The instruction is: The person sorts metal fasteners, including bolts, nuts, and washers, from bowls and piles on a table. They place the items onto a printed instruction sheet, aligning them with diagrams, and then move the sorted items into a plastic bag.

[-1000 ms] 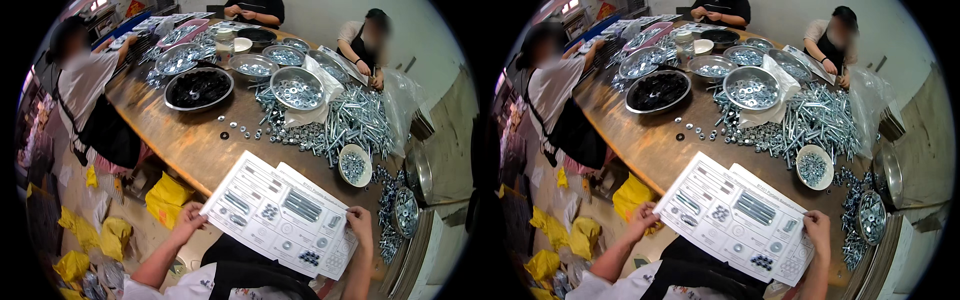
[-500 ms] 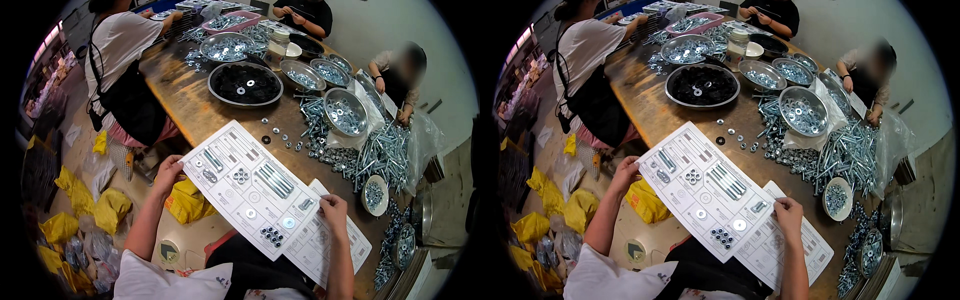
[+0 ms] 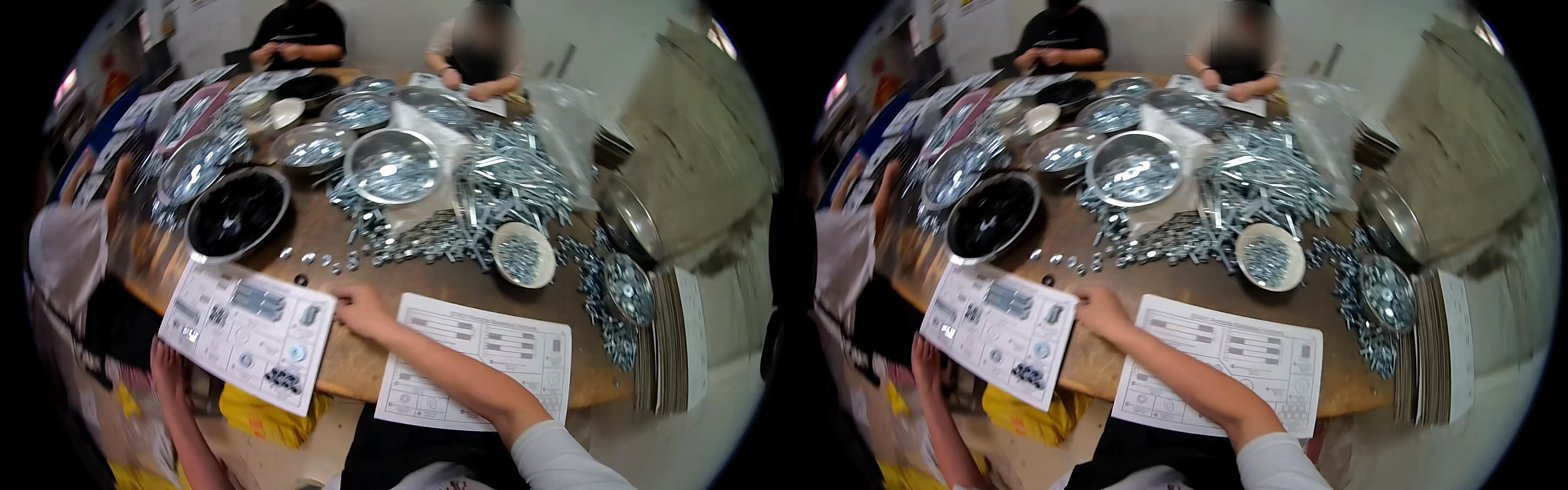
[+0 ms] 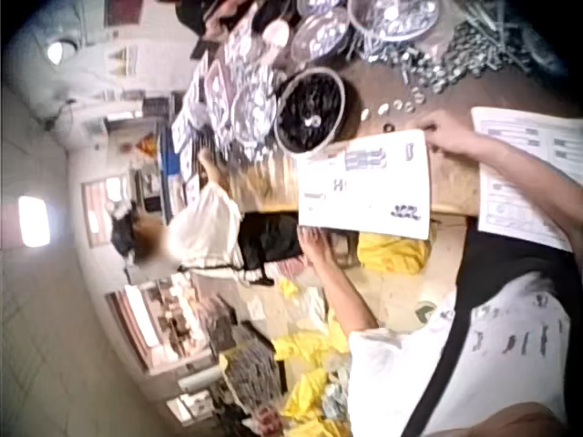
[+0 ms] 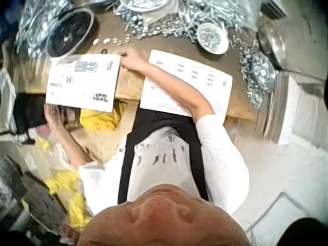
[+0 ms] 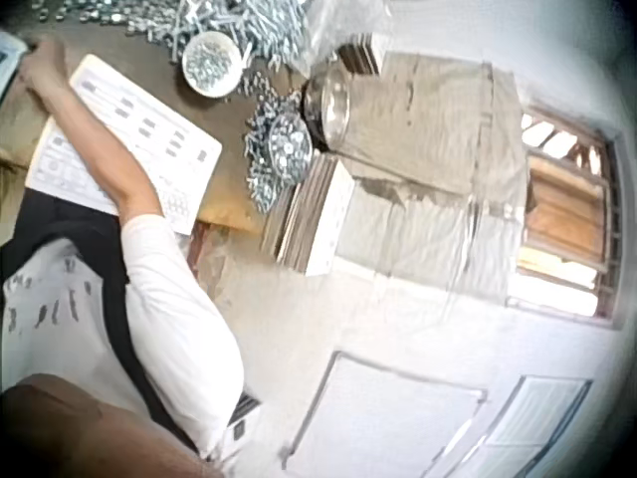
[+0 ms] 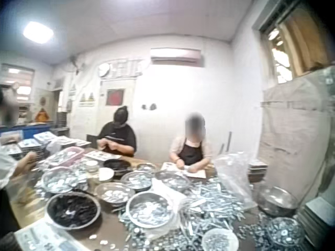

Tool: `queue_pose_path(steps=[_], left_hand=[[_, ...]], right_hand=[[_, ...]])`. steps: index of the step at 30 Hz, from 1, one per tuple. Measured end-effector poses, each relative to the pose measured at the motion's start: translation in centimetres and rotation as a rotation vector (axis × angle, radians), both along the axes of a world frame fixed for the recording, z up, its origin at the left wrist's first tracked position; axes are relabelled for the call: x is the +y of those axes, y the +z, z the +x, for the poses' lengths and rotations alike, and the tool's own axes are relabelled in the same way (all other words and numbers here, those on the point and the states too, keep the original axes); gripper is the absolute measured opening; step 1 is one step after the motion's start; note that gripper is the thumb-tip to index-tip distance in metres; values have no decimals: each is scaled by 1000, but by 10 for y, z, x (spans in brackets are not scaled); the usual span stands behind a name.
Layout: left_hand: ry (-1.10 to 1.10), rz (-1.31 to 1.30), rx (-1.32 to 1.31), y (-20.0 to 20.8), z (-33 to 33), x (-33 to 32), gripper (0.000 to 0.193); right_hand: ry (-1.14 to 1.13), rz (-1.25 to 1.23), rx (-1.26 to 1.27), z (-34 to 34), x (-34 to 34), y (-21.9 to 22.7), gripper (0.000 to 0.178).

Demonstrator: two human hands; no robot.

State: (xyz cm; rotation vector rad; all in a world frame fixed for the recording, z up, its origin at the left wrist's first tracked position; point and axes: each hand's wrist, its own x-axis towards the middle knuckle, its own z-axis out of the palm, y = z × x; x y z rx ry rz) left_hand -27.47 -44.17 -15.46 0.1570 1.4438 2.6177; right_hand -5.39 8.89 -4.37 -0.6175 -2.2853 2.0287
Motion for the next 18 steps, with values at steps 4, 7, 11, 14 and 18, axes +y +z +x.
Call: queue_pose_path(steps=[4, 7, 11, 14, 18], left_hand=[[116, -65, -229, 10, -27, 45, 54], [212, -78, -285, 3, -19, 53, 52], [-322, -491, -205, -4, 76, 68, 45], [-678, -841, -403, 60, 198, 156, 57], [-1162, -424, -262, 111, 264, 254, 44]], right_hand=[[-6, 2, -93, -10, 20, -2, 39], [58, -70, -63, 10, 30, 18, 49], [17, 45, 163, 83, 73, 23, 48], [-291, 238, 94, 169, 131, 33, 26], [-595, 409, -103, 260, 197, 32, 30]])
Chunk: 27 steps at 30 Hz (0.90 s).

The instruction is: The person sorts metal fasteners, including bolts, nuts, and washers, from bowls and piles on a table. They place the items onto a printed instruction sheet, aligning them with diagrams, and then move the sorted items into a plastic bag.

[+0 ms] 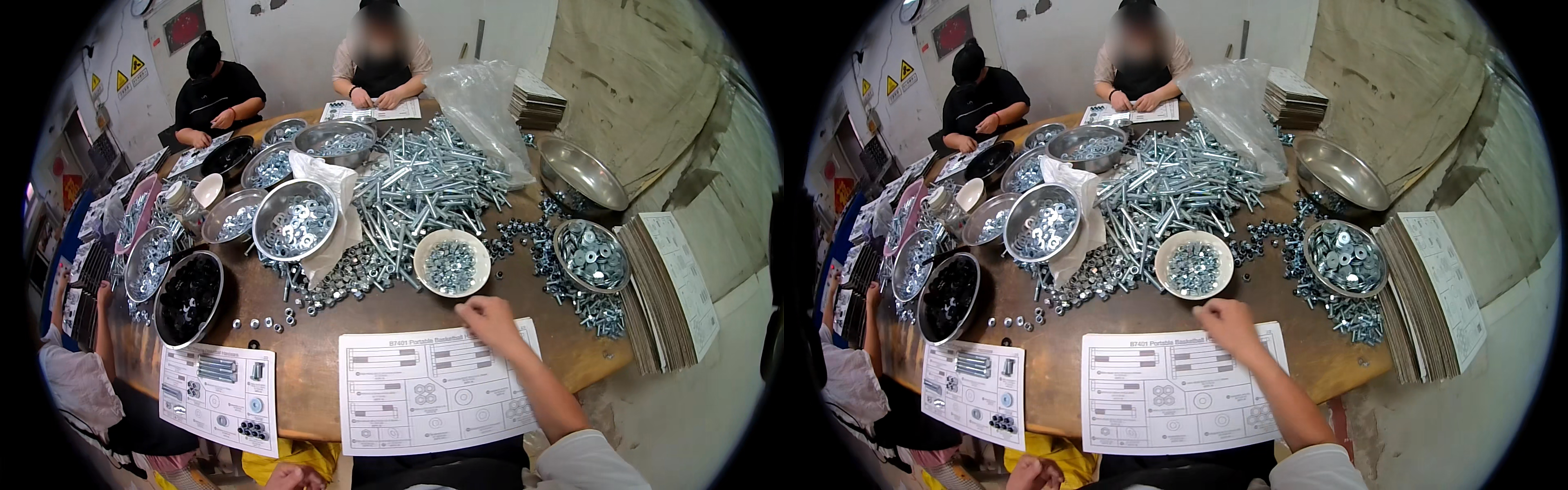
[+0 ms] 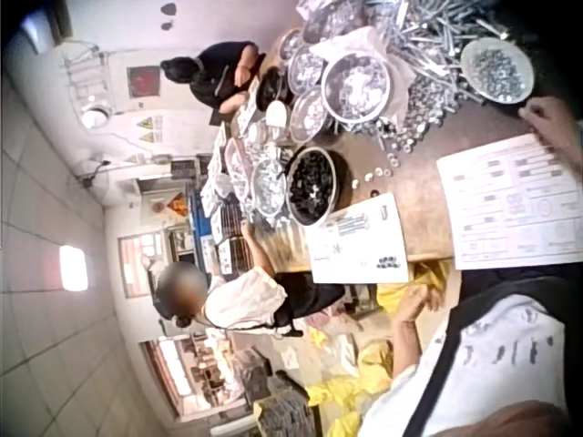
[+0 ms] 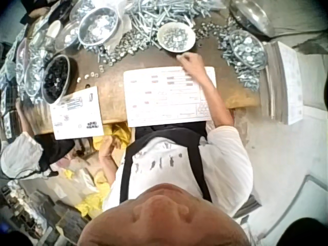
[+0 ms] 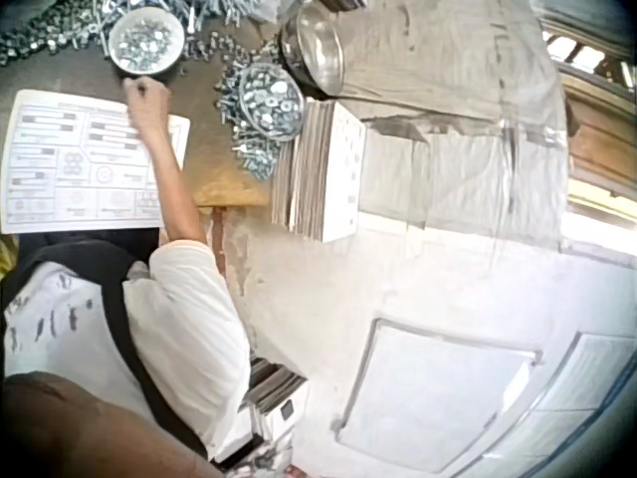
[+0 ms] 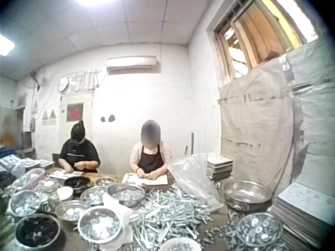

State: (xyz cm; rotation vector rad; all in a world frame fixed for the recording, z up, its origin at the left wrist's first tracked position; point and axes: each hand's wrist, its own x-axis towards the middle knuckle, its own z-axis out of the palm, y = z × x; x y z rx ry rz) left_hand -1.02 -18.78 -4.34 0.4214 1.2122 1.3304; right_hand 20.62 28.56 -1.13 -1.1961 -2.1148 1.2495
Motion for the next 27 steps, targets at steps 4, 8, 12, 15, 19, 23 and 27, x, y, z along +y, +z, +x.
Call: queue_pose_path(steps=[4, 8, 12, 15, 19, 23, 27], left_hand=[[-8, -61, 317, 68, 2, 139, 43], [-82, 102, 918, 87, -22, 282, 34], [43, 111, 1248, 67, -58, 405, 34], [16, 35, 1618, 41, -60, 458, 43], [84, -139, 1869, 35, -33, 494, 51], [76, -208, 1955, 35, -23, 505, 45], [73, -246, 1921, 36, -27, 505, 48]], right_hand=[[-97, 79, -72, 36, 29, 1, 33], [25, 155, -49, 31, 18, 7, 32], [100, 88, 6, 18, 5, 18, 30], [153, 114, 36, 21, 0, 11, 28], [133, 29, 20, 37, 2, 7, 25], [132, 104, 34, 48, 9, 10, 24], [104, 219, 52, 42, 27, 41, 22]])
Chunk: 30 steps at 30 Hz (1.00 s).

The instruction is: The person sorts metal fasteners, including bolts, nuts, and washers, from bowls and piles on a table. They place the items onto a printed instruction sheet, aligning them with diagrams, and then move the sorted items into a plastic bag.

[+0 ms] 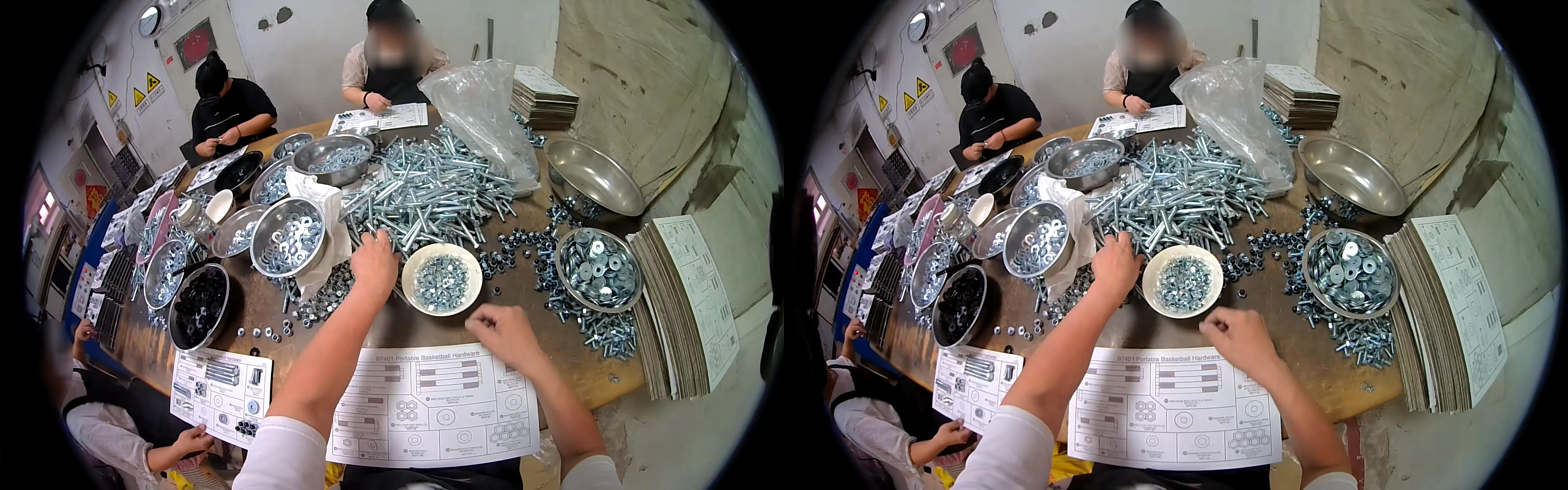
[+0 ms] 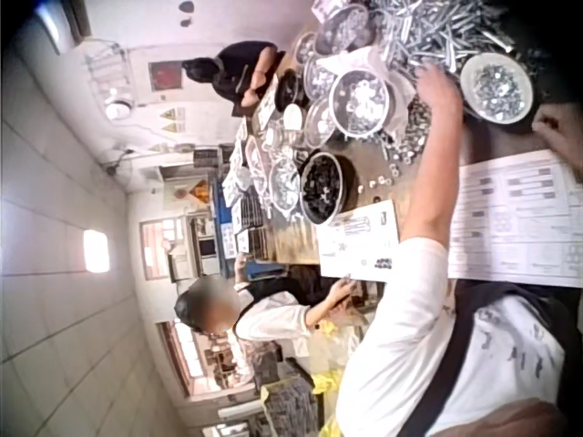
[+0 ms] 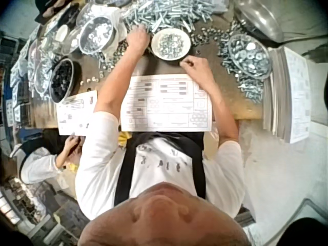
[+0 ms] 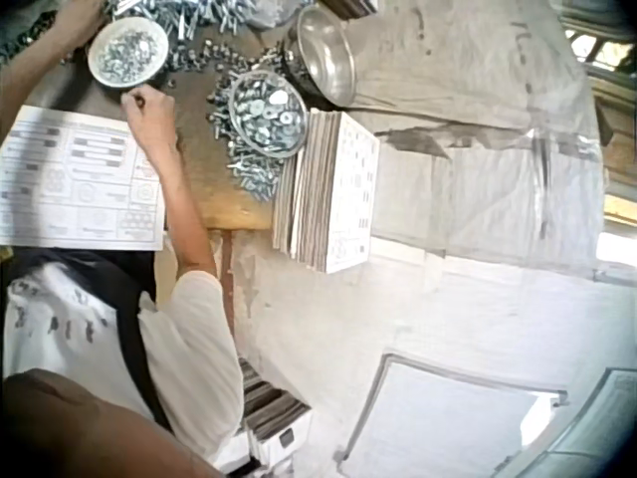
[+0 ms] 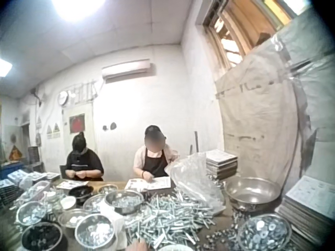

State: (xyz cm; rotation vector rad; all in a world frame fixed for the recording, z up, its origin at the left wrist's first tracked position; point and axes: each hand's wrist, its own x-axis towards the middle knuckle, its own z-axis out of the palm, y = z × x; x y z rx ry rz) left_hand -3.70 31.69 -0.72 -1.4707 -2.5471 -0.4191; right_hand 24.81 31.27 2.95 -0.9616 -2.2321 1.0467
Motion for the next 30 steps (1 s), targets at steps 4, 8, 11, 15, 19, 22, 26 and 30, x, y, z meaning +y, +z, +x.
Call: queue_pose_path(steps=[4, 8, 11, 15, 19, 22, 26, 30], left_hand=[[38, 0, 44, -9, -17, -5, 45], [12, 38, 5, -1, -8, -12, 47], [31, -3, -109, 4, -3, -17, 47], [37, 28, -165, -7, -15, -29, 46], [-38, 80, -223, -14, -28, -43, 51], [-100, 136, -242, -5, -27, -52, 49], [-111, 182, -270, -5, -30, -55, 46], [-149, 347, -316, -3, -27, -83, 46]], right_hand=[[25, 356, 31, -50, 38, 11, 17], [130, 671, -104, -107, 85, -1, 12], [221, 810, -307, -147, 114, -20, 12], [257, 965, -491, -195, 118, -21, 9], [343, 1077, -552, -215, 127, -24, 12], [456, 1077, -592, -210, 133, -16, 7], [339, 1084, -323, -199, 129, -7, 8], [261, 898, -13, -173, 81, 19, 13]])
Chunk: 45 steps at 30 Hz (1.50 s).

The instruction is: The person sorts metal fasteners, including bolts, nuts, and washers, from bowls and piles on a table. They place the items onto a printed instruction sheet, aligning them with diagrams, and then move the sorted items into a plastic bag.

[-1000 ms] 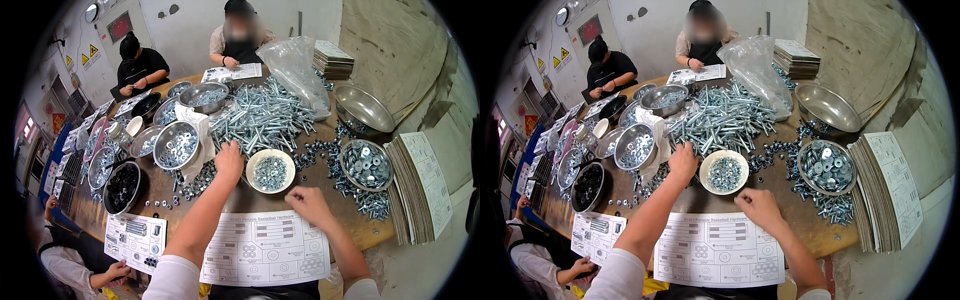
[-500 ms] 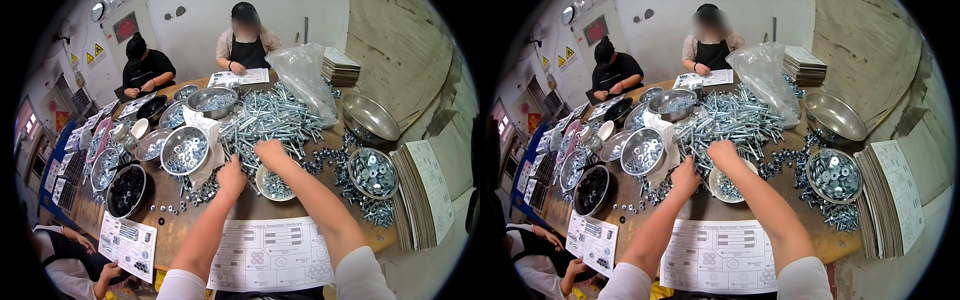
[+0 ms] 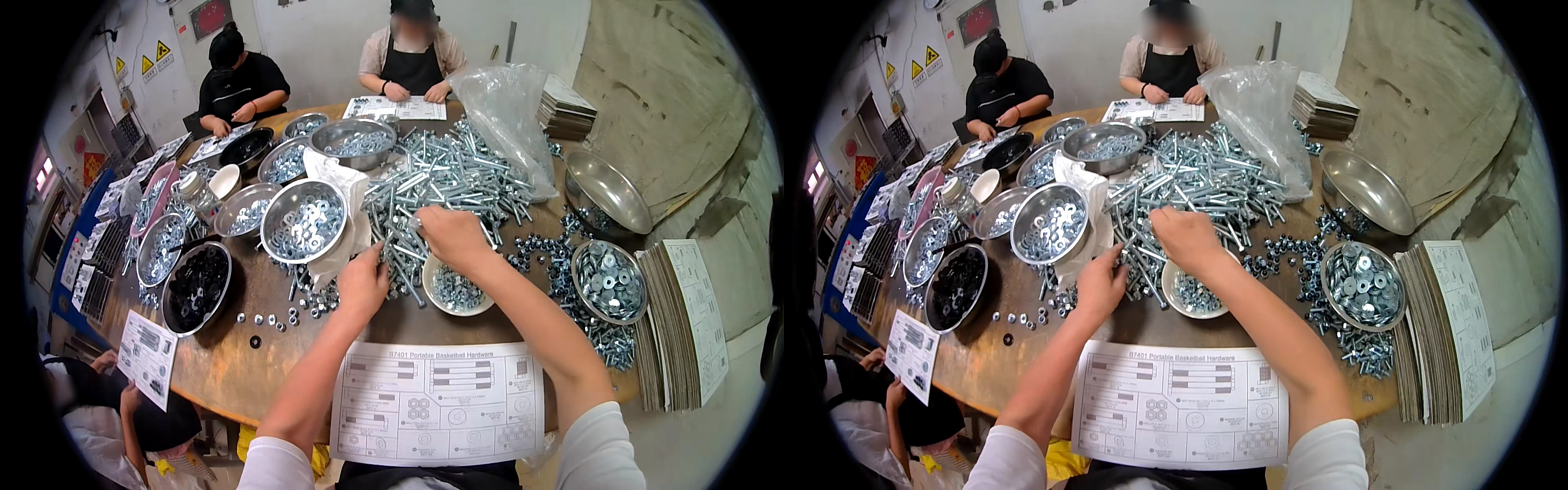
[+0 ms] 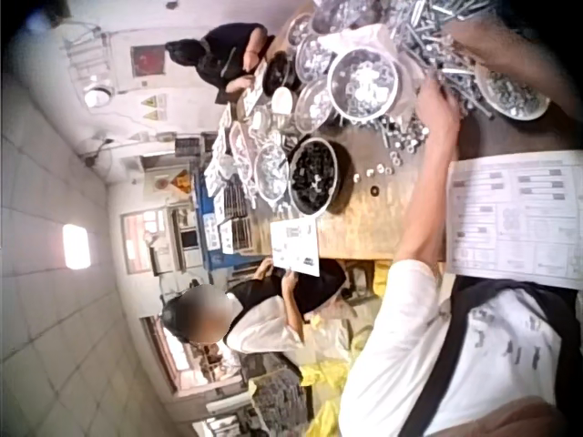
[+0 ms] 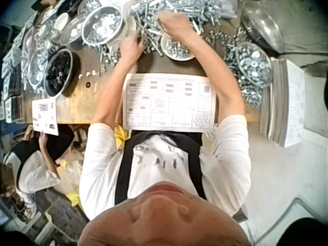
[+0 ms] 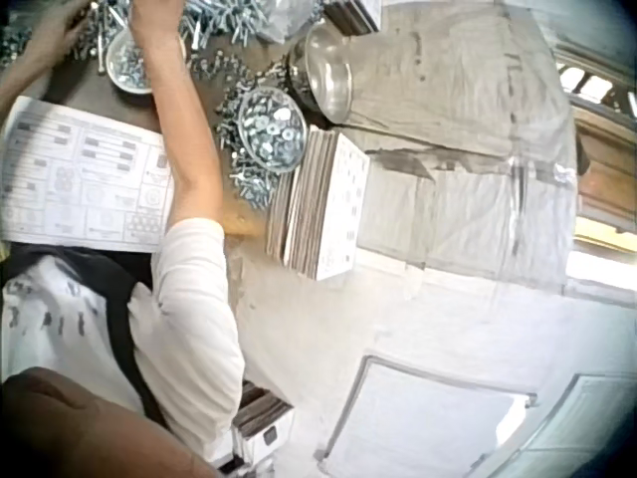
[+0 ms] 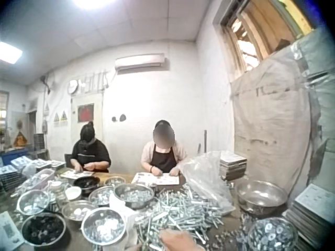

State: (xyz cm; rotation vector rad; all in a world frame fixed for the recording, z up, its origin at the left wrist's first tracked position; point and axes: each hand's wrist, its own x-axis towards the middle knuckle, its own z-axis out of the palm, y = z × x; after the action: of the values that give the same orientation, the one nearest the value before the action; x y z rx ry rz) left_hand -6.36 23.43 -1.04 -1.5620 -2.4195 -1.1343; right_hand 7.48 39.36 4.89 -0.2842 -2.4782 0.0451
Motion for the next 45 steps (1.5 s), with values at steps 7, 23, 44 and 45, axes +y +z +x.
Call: queue_pose_path(steps=[7, 23, 44, 45], left_hand=[[-355, -60, -974, 31, 56, -62, 42], [-502, -494, -295, 3, 120, -103, 35], [-424, -18, -876, -21, 152, -136, 18], [-402, -23, -725, -18, 154, -136, 22]], right_hand=[[-186, -390, -82, 127, -90, 32, 18], [-139, -292, -524, 160, -133, -21, 18], [-162, -1339, 150, 180, -127, -48, 15], [-156, -1388, 166, 182, -126, -61, 15]])
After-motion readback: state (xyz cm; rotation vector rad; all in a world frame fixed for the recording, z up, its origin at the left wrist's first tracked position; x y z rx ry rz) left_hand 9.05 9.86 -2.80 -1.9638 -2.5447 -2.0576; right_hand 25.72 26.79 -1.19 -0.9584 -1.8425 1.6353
